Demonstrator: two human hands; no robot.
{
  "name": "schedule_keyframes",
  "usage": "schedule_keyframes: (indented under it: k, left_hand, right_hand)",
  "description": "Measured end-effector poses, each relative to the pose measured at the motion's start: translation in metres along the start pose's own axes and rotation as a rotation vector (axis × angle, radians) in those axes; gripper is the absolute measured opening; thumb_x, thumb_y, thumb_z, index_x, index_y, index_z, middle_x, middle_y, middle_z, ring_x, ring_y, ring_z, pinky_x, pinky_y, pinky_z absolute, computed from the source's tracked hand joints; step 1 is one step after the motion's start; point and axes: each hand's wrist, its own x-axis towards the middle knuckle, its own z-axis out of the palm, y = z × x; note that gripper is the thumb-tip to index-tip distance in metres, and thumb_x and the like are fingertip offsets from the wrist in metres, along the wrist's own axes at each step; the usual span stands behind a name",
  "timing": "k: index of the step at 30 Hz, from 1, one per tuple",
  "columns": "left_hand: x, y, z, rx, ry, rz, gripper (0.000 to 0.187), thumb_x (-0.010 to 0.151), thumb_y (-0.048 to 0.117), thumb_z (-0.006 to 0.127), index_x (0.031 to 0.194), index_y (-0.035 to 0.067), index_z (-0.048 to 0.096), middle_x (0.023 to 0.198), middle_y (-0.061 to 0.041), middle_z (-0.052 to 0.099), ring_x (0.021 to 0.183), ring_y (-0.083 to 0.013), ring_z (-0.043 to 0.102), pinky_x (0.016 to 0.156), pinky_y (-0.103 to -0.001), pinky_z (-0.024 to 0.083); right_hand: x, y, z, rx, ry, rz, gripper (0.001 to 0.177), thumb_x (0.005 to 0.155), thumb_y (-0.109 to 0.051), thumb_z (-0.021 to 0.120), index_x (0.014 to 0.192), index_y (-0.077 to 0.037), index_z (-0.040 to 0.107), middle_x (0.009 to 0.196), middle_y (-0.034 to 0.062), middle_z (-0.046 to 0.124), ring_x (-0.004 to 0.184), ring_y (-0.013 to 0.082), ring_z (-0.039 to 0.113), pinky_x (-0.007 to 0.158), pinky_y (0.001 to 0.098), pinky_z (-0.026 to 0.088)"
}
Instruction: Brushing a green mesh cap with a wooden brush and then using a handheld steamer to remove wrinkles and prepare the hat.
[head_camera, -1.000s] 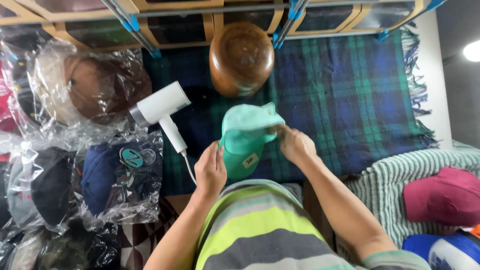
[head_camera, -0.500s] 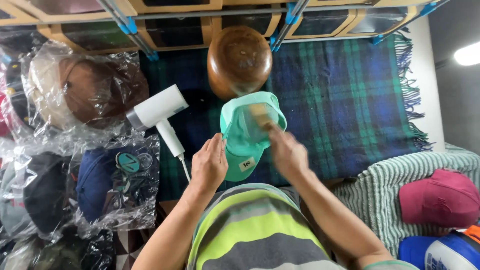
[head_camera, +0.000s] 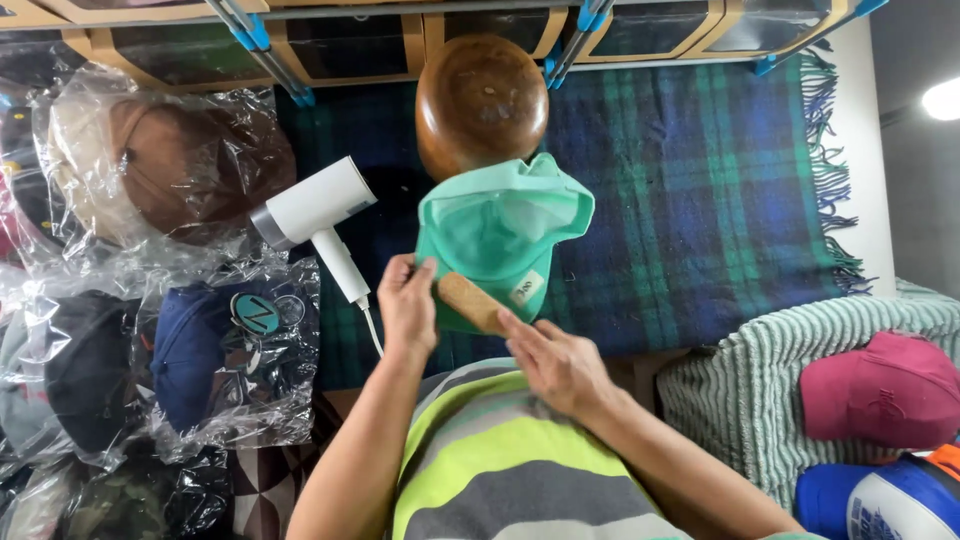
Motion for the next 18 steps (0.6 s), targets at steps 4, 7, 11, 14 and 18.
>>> schedule_keyframes:
  k: [4,7,11,14,18]
  left_hand:
    - [-0.034,0.077,-0.006,0.207,-0.006,-0.037,0.006,0.094,0.005,0.070,0.090,0.010,0.070,0.070,0.004,0.045,0.064,-0.0092,0.043,0.060,-0.025,0.035]
    - [-0.020,0.072,-0.006,0.426,-0.035,0.031,0.003,0.096,0.010,0.067,0.094,0.010,0.068,0.070,0.002,0.044,0.067,-0.0120,0.043,0.063,-0.031,0.037]
    - [-0.038,0.087,-0.007,0.545,-0.073,-0.104,0.004,0.096,0.021,0.070,0.095,0.021,0.073,0.067,0.005,0.052,0.063,-0.0108,0.048,0.062,-0.028,0.040]
    - [-0.035,0.110,-0.020,0.627,-0.061,-0.079,0.004,0.096,0.024,0.070,0.097,0.021,0.073,0.069,0.003,0.054,0.065,-0.0129,0.050,0.063,-0.031,0.043]
    - [-0.037,0.120,-0.033,0.704,-0.050,0.029,0.008,0.099,0.019,0.067,0.098,0.016,0.074,0.069,-0.004,0.056,0.064,-0.0188,0.053,0.063,-0.036,0.047]
  right_hand:
    - [0.007,0.048,-0.027,-0.258,0.131,-0.164,0.028,0.098,-0.016,0.060,0.121,-0.014,0.074,0.093,0.0090,0.078,0.065,0.0245,0.069,0.052,0.0331,0.056]
    - [0.017,0.039,-0.027,-0.237,0.169,0.019,0.039,0.098,-0.021,0.062,0.136,-0.013,0.066,0.106,0.0040,0.075,0.073,0.0248,0.069,0.056,0.0380,0.056]
    - [-0.002,0.035,0.006,0.063,0.120,0.009,0.032,0.099,-0.027,0.061,0.129,-0.021,0.073,0.099,0.0037,0.078,0.075,0.0240,0.073,0.061,0.0365,0.058]
    - [-0.003,0.096,-0.002,0.098,0.101,0.174,0.032,0.101,-0.024,0.063,0.130,-0.016,0.073,0.101,0.0124,0.077,0.079,0.0320,0.073,0.064,0.0420,0.058]
    - [-0.027,0.109,-0.030,0.582,-0.110,0.610,0.058,0.081,-0.016,0.084,0.137,-0.015,0.067,0.076,0.0084,0.072,0.056,0.0154,0.060,0.051,0.0297,0.051]
